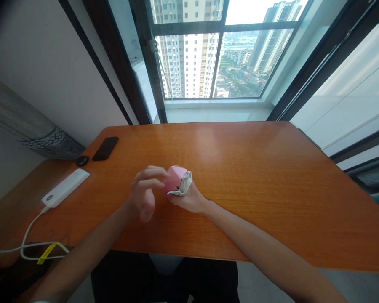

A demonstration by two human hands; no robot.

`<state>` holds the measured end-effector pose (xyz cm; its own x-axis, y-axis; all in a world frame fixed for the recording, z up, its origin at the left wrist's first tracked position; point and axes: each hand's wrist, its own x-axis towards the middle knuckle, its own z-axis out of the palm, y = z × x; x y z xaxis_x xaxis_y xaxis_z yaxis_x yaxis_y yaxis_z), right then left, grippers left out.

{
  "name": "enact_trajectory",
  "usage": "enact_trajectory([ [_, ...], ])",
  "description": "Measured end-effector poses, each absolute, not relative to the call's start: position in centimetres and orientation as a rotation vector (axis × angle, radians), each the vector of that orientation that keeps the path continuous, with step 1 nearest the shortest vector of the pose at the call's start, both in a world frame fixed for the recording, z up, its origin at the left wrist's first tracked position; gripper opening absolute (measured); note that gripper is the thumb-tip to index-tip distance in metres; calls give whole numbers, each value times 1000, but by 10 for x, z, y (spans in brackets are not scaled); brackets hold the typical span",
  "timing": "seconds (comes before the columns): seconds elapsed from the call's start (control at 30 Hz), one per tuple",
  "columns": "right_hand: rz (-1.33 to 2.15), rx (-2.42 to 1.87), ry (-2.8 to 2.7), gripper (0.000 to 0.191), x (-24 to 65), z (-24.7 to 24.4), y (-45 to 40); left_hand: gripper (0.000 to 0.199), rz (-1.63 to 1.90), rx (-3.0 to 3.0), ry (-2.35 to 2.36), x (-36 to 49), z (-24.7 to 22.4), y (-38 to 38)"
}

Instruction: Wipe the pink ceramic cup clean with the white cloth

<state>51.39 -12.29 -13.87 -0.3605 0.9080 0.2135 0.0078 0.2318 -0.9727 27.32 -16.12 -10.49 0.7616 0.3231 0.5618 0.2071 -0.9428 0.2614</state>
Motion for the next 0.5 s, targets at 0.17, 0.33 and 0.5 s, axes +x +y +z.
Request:
enact_trajectory([
  [0.17, 1502, -900, -1405, 53, 519, -133, -123, 122, 859, 2859, 412, 310, -122, -75],
  [0.33, 1611, -960, -1369, 61, 524, -132, -122, 115, 1020, 2919, 321, 301, -160, -50],
  [0.5, 1499, -881, -1415, 61, 522, -139, -121, 101, 1071, 2818, 363, 304, -165, -57],
])
